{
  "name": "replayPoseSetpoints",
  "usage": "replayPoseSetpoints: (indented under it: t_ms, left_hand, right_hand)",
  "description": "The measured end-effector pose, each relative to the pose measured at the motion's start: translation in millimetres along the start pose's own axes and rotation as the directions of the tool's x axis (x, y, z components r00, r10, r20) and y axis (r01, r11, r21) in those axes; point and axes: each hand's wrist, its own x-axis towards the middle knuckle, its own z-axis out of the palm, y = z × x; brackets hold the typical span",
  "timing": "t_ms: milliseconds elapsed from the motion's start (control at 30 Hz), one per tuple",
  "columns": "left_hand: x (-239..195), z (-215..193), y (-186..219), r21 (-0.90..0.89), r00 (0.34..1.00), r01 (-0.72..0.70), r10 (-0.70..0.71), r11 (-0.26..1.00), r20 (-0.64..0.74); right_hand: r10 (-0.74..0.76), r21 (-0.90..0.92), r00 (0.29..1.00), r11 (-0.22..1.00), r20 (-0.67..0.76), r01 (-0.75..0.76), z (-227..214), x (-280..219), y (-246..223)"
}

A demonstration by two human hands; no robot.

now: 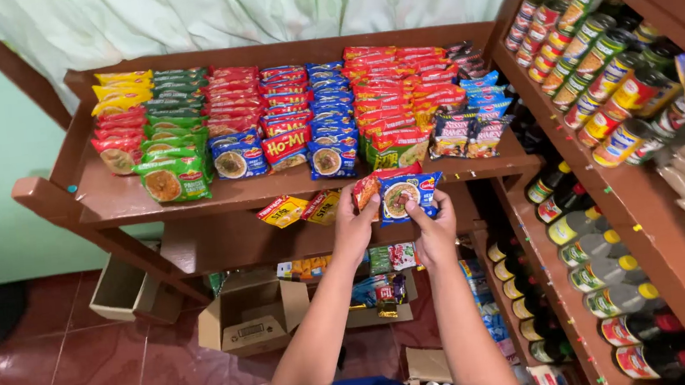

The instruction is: Organizing and stocking canned goods, noodles, and condiments on grocery store shelves.

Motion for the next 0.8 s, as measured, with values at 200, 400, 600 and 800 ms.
replayPoseSetpoints:
  t_ms: [200,400,600,800]
  left_hand:
    - [-8,-37,17,0.064,0.991,-0.071,0.077,0.995,-0.108]
    - [-2,-76,39,0.136,0.979,-0.088,0.111,0.987,-0.169]
    - [15,-112,43,0.149,0.974,-0.118,0.144,0.982,-0.177]
    - [40,-154,72,0.09,0.97,-0.146,0.161,0.985,-0.184]
  right_hand:
    - [0.086,-0.023,0.994,0.996,0.074,-0.085,21,-1,31]
    - [0.109,0.014,0.985,0.994,0.132,-0.112,62,-6,55]
    - [0.073,-0.018,0.986,0.997,0.148,-0.072,91,-4,81]
    - [0.036,0.012,0.992,0.999,0.12,-0.038,137,-2,106]
